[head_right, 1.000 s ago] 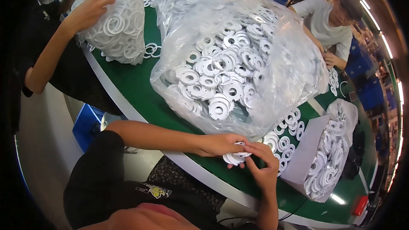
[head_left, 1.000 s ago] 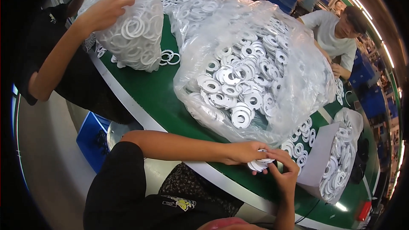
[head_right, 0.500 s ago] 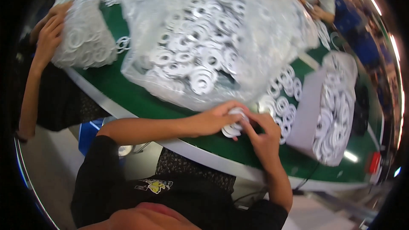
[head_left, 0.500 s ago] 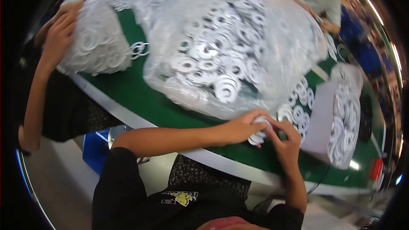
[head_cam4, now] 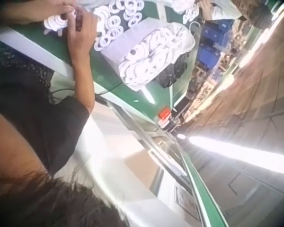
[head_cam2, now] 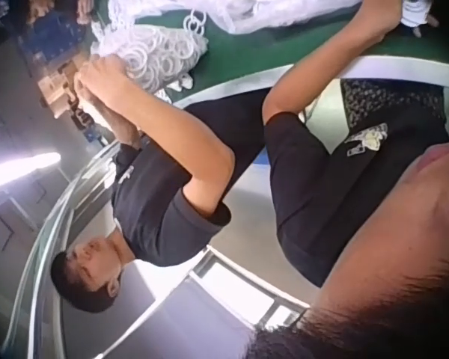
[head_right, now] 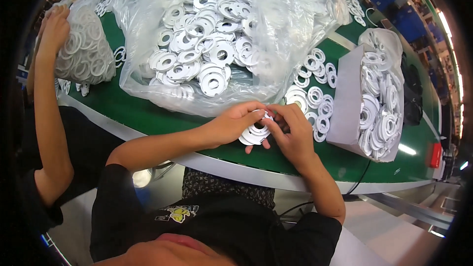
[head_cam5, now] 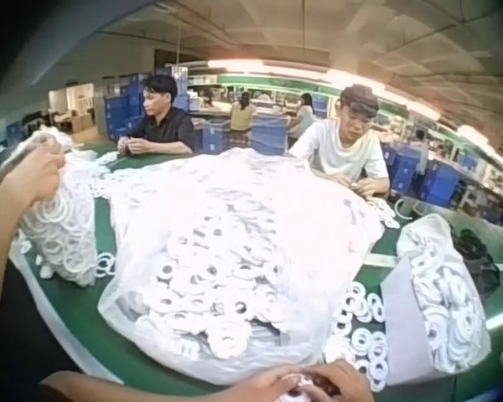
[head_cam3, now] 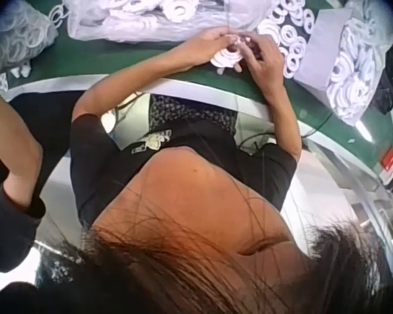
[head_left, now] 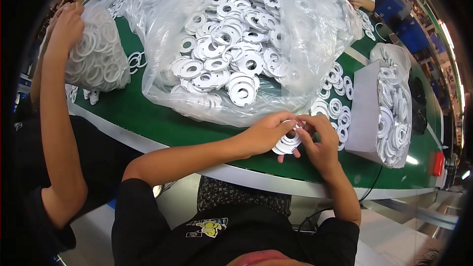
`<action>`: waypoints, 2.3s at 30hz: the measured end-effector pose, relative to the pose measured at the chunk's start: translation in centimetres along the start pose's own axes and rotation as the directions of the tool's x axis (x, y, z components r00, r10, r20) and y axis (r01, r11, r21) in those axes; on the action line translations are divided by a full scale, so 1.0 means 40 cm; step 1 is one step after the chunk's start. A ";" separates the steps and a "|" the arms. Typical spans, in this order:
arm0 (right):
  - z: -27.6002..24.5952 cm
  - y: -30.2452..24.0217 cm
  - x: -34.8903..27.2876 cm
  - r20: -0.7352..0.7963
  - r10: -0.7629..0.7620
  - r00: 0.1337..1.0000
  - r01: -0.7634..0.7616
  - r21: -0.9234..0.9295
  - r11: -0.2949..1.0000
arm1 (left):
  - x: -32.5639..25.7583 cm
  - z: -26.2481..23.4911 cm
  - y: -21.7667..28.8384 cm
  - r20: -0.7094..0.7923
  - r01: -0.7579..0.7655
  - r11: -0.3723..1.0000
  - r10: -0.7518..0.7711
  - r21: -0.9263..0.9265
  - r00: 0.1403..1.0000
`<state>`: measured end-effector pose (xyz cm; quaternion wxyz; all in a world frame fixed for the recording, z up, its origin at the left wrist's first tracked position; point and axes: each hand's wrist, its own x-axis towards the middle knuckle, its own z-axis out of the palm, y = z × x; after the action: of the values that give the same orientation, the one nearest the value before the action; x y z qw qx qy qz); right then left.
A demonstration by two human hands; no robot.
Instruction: Inspecting and organizing white circular components for light fixtures at a factory assembly line.
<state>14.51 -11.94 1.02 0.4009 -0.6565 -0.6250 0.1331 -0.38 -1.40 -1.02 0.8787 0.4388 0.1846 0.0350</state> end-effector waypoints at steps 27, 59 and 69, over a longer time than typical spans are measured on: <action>0.222 -0.141 0.274 0.387 -0.490 0.781 0.457 0.180 0.871 | -0.045 0.017 0.039 0.263 0.016 0.748 -0.253 0.663 0.931; 0.075 -0.042 0.308 0.497 -0.144 0.856 0.357 -0.365 0.860 | -0.034 0.013 0.019 0.298 -0.087 0.827 -0.100 0.555 0.949; 0.287 -0.146 0.319 0.343 -0.600 0.723 0.631 0.026 0.775 | -0.035 0.010 0.016 0.257 -0.083 0.811 -0.086 0.580 0.963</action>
<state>4.91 3.43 1.85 0.2803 -0.3972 -0.8709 0.0719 -1.47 -1.63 0.13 0.7178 0.6881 0.0647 -0.0846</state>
